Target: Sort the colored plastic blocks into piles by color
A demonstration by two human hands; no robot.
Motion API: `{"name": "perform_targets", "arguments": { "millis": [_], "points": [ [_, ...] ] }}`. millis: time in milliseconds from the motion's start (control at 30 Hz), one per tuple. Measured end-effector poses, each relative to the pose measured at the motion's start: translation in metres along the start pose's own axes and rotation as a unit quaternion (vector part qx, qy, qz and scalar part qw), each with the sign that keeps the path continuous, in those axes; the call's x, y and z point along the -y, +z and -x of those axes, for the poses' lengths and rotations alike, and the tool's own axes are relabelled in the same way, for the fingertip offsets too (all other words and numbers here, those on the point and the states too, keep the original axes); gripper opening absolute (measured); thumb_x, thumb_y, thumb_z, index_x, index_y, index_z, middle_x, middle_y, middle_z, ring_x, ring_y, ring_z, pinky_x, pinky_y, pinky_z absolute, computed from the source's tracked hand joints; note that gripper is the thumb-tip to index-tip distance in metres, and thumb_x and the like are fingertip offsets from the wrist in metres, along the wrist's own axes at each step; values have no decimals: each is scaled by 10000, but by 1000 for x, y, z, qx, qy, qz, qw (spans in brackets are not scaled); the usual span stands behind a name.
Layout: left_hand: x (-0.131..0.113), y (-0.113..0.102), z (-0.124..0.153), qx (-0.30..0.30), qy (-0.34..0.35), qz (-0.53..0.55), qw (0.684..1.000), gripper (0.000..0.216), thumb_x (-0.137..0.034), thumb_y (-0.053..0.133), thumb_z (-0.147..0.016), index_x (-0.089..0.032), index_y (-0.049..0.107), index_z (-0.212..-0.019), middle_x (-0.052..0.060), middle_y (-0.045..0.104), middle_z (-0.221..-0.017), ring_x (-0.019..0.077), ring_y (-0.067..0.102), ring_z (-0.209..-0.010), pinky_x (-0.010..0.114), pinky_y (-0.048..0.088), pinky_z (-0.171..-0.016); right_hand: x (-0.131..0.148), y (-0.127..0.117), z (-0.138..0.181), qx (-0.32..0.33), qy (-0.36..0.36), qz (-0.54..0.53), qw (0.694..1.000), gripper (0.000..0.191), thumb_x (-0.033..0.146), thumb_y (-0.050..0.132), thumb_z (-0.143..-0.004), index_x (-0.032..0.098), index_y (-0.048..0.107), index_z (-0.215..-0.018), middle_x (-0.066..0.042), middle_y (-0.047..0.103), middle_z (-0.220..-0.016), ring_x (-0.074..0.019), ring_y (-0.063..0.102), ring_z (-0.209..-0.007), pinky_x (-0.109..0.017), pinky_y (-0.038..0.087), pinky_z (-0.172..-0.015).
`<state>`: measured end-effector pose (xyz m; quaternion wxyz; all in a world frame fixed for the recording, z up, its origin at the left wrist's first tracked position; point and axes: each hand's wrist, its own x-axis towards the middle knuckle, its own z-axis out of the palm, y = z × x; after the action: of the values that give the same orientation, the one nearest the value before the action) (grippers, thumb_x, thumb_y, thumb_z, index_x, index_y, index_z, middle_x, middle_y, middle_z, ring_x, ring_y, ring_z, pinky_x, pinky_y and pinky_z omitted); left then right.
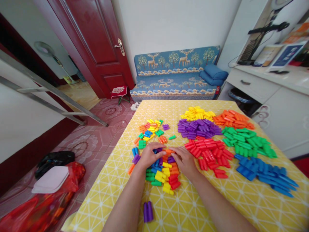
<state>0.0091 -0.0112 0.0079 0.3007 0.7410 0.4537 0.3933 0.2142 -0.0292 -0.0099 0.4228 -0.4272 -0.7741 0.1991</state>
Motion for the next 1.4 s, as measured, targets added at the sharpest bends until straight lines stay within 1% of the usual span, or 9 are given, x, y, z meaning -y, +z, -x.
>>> {"name": "perform_targets", "arguments": {
  "millis": [67,200,400,500,633,767,1000,1133,1400],
  "points": [
    [-1,0,0,7,5,12,1000,243,-370,700,-788,-221,748,-973,79,719,-1018,213,651,-977,340,485,-915,0,1,0,-3,4,1,1000,244,211,523,-906,244,625,-1125,-58,685,-1065,-205,613,-997,-390,492,-888],
    [0,1,0,7,3,14,1000,216,-370,698,-790,-224,759,-938,80,713,-1016,205,651,-969,333,489,-901,-3,4,2,-33,46,-5,998,292,223,609,-850,224,608,-1142,-65,678,-1024,-204,623,-934,-372,513,-835],
    [3,2,0,3,-3,10,1000,207,-366,693,-794,-229,759,-935,81,709,-1037,213,647,-992,347,484,-923,-1,2,0,-37,42,-26,998,108,230,584,-859,221,638,-953,-58,672,-951,-206,618,-925,-378,507,-840],
    [2,1,0,7,-4,10,1000,211,-360,694,-795,-229,756,-948,78,710,-1037,213,645,-998,348,484,-927,1,1,1,-44,59,-43,996,88,248,575,-862,215,611,-936,-58,673,-946,-198,625,-906,-363,518,-810],
    [0,1,-1,12,0,9,1000,200,-337,682,-806,-229,753,-959,76,715,-1026,207,650,-984,340,490,-917,4,1,1,-62,65,-88,992,70,228,565,-841,216,586,-906,-70,686,-1047,-200,643,-966,-349,533,-798],
    [1,1,-1,10,0,7,1000,202,-336,682,-805,-229,751,-962,77,716,-1023,208,653,-976,339,492,-911,5,1,1,-80,69,-88,991,67,189,563,-798,212,582,-858,-67,699,-999,-198,656,-910,-324,538,-733],
    [2,0,-1,13,4,7,1000,224,-352,685,-802,-224,747,-975,79,718,-1010,209,651,-967,344,494,-897,0,2,1,-57,69,-32,995,162,150,541,-794,210,617,-924,-45,664,-901,-182,625,-832,-311,520,-723],
    [1,0,-1,14,1,5,1000,232,-353,687,-798,-224,745,-982,82,719,-1019,213,651,-978,349,493,-907,-1,3,1,-48,57,-12,997,150,147,549,-798,220,619,-909,-39,658,-897,-186,620,-843,-323,518,-758],
    [1,0,-1,14,2,10,1000,233,-362,693,-793,-227,748,-975,80,719,-1009,213,655,-969,339,496,-902,2,3,0,-30,49,-14,998,107,213,573,-843,230,635,-928,-41,663,-878,-189,622,-801,-319,521,-710]
  ]
}}
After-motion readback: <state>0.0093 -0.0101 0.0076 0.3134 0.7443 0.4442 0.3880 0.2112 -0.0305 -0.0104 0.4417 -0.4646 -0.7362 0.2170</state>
